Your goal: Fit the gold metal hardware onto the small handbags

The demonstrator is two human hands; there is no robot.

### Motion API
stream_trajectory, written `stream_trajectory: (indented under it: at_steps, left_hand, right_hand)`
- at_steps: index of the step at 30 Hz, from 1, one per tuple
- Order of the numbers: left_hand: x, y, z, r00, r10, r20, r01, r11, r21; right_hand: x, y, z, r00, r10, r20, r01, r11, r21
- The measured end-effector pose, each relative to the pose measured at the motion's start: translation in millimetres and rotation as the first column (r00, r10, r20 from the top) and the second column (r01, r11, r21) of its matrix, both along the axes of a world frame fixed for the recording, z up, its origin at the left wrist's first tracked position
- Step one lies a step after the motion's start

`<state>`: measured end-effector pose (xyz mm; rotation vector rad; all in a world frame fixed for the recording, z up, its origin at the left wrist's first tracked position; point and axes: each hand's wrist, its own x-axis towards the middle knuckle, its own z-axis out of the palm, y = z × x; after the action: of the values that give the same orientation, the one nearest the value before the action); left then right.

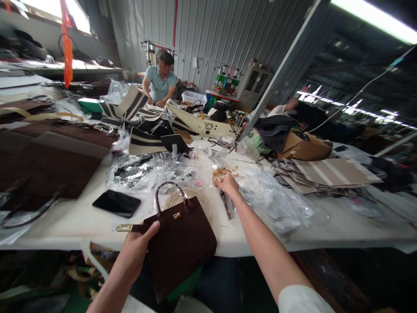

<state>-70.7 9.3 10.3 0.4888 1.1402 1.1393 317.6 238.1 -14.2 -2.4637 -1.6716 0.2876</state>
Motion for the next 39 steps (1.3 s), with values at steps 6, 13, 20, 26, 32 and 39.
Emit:
stream_trajectory:
  at_steps: [6, 13, 20, 26, 32, 39]
  left_hand:
    - [-6.5, 5.1, -0.6, 0.998, 0.058, 0.006, -0.058, 0.998, 0.010]
    - [-7.8, 5.3, -3.5, 0.999, 0.042, 0.017, -0.041, 0.997, -0.064]
    - [-12.6, 3.6, -10.4, 0.998, 0.025, 0.053, -0.023, 0.999, -0.029]
    - [-15.6, 6.0, -15.8, 0.998, 0.040, 0.043, -0.040, 0.999, -0.003]
    - [-7.2, 13.5, -20.3, 1.000, 0.011, 0.028, -0.012, 1.000, 0.027]
    - [-4.2, 14.1, -18.4, 1.000, -0.009, -0.026, 0.011, 0.996, 0.087]
  right_hand:
    - [-5.7, -8.0, 2.9, 0.997, 0.065, -0.040, -0.064, 0.998, 0.008]
    - [-10.8, -16.8, -7.7, 0.981, 0.119, -0.152, -0.100, 0.987, 0.127]
    - [-10.6, -37.0, 5.9, 0.949, 0.152, -0.278, -0.020, 0.905, 0.426]
    - [-47.8, -121.3, 48.6, 0.751, 0.536, -0.386, -0.268, 0.782, 0.563]
    - [-122.4, -208.1, 45.1, 0.572, 0.752, -0.326, -0.721, 0.651, 0.238]
    - [-143.8, -196.5, 17.7, 0.747, 0.596, -0.296, -0.519, 0.800, 0.302]
